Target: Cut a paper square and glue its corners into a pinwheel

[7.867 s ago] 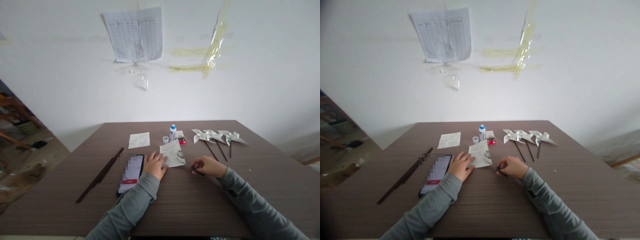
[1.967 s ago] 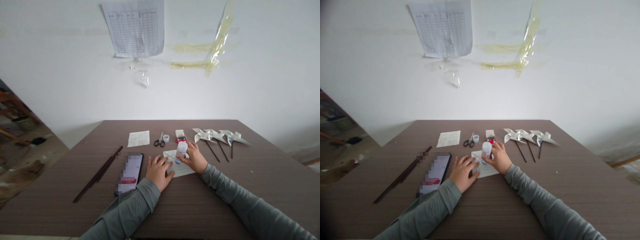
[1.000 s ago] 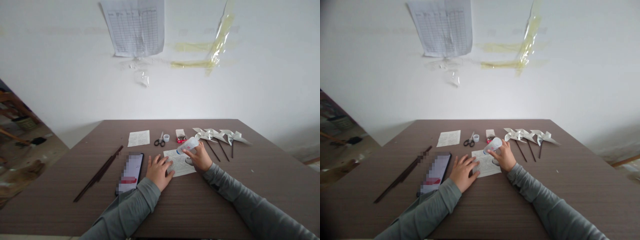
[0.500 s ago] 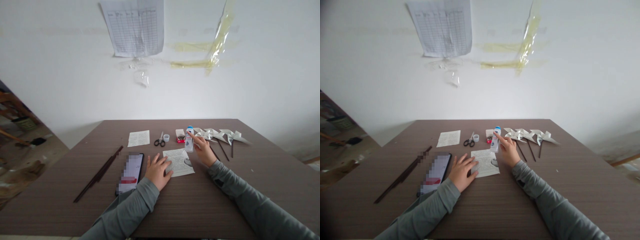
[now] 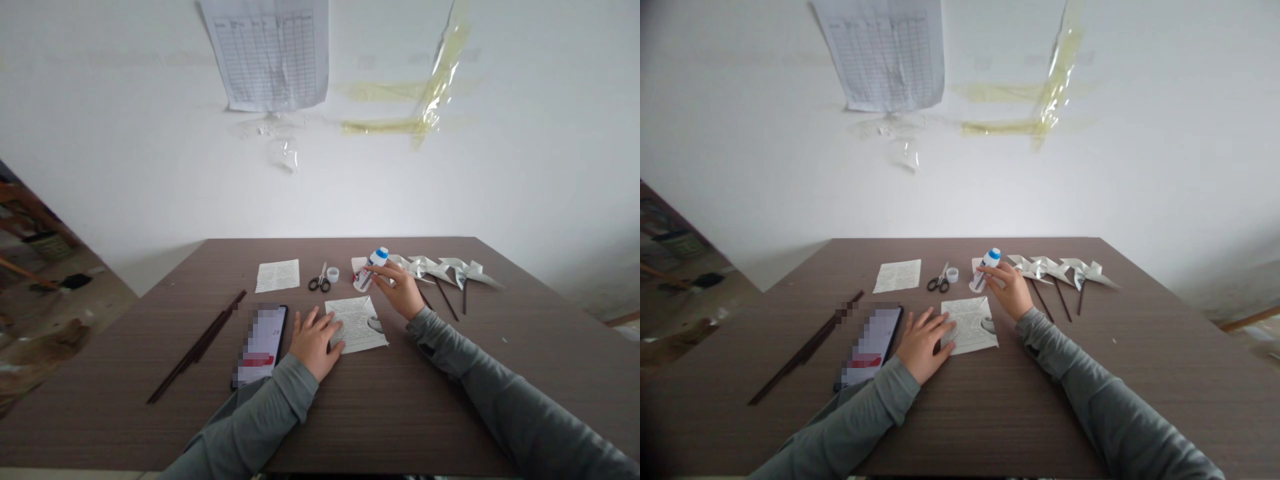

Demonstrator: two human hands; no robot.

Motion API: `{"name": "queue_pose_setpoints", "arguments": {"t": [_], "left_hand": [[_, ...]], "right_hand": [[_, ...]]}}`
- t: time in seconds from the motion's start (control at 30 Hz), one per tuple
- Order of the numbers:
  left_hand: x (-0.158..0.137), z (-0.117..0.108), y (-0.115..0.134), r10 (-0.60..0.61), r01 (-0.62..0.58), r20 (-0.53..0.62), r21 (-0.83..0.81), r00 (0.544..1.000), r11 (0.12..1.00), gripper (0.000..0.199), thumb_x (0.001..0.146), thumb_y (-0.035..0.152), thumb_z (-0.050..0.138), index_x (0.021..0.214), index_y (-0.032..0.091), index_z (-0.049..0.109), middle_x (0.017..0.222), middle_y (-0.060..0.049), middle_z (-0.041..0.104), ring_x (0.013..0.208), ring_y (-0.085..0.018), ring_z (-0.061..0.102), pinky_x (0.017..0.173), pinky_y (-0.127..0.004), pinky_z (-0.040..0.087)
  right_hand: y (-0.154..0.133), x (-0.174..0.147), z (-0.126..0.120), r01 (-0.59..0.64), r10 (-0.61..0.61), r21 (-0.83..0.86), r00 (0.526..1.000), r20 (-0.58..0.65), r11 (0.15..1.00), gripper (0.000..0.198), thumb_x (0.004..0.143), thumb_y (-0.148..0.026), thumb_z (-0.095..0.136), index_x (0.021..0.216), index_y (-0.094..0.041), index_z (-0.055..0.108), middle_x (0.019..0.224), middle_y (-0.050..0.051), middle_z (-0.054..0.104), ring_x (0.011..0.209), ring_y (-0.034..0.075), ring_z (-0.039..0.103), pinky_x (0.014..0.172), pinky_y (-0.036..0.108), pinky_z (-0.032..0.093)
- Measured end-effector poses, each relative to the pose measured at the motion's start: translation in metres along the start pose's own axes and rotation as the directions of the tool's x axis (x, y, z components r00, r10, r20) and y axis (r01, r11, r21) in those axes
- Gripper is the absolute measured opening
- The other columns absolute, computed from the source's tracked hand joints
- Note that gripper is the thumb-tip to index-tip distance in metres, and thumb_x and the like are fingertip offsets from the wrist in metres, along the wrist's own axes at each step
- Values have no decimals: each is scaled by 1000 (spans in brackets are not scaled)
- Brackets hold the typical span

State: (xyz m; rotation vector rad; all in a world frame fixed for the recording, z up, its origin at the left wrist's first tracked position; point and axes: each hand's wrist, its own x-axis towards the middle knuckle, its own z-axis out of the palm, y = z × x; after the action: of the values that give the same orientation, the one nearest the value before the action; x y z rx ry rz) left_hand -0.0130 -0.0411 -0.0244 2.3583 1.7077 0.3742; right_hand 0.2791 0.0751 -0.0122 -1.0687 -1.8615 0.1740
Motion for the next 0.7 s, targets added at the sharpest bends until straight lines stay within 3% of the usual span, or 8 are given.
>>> {"name": "queue_pose_setpoints", "arguments": {"t": [0.3,0.47,0.7], "left_hand": [[-1,-2,-4,10,-10,13,-10,1000,1000,52,115,25,86,166,35,92,186,-13,81,188,-48,60,156,-95,31],[-2,-10,-2,2,-1,42,-13,999,1000,52,116,25,86,167,34,91,188,-12,79,190,-49,58,157,-95,30],[-1,-3,-6,-4,5,34,-30,999,1000,51,117,26,87,167,35,92,189,-11,79,191,-50,56,159,-94,28]], "right_hand": [[-4,49,36,16,28,-221,980,197,975,40,120,-20,75,140,-39,103,136,13,92,125,34,85,116,52,60],[-6,57,49,26,52,-290,964,260,957,45,122,-16,73,146,-42,102,144,14,92,126,33,84,115,49,54],[-13,59,52,26,138,-429,928,346,903,49,128,-19,70,159,-45,96,155,15,89,128,32,83,118,45,50]]}}
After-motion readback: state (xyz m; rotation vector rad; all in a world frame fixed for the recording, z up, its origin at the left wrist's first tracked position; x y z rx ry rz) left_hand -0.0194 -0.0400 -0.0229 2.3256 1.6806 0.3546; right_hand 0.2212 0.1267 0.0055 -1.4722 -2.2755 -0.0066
